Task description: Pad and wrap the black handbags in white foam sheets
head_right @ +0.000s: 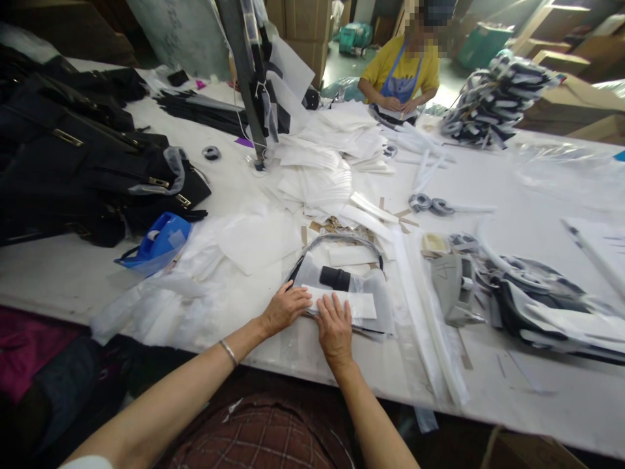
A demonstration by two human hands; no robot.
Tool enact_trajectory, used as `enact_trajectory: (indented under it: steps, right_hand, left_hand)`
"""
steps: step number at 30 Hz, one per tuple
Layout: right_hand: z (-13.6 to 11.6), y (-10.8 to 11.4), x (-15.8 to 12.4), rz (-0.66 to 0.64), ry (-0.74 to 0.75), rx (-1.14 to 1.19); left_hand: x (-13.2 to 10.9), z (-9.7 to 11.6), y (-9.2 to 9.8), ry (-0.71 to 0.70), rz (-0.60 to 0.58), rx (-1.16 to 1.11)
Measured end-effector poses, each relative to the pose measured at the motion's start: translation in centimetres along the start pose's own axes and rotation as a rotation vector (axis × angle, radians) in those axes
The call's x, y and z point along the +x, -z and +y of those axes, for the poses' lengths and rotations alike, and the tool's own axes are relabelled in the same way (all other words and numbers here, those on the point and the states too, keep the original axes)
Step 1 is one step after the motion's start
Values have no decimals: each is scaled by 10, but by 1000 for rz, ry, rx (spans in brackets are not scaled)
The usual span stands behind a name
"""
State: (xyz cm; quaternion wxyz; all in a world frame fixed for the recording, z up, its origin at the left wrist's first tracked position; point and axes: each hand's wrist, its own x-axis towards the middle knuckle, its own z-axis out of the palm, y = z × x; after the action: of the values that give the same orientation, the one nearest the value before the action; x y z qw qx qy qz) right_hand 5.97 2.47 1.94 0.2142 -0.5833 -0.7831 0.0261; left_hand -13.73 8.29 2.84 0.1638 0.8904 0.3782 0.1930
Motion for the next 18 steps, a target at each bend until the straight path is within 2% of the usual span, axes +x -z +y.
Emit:
enact_trajectory:
  steps: [3, 6, 10, 12, 14, 16, 18]
  right_hand:
    - [-4, 2, 1, -5, 3, 3]
    - [5, 15, 4, -3, 20, 54]
    - [43, 46, 18, 101, -213, 3]
    - [65, 61, 30, -2, -317, -59]
    - [81, 71, 44, -211, -365, -93]
    - [89, 77, 57, -387, -406, -106]
    - [91, 79, 67, -471, -470, -103]
  left_hand:
    - [-2, 3, -4, 13, 32, 15]
    - [-3, 4, -7, 36, 53, 0]
    - [-4, 3, -6, 58, 28, -42]
    - [-4, 3, -6, 55, 19, -56]
    - [-4, 3, -7, 58, 25, -67]
    - [-5, 3, -9, 63, 34, -74]
    - [-6, 2, -11, 65, 38, -76]
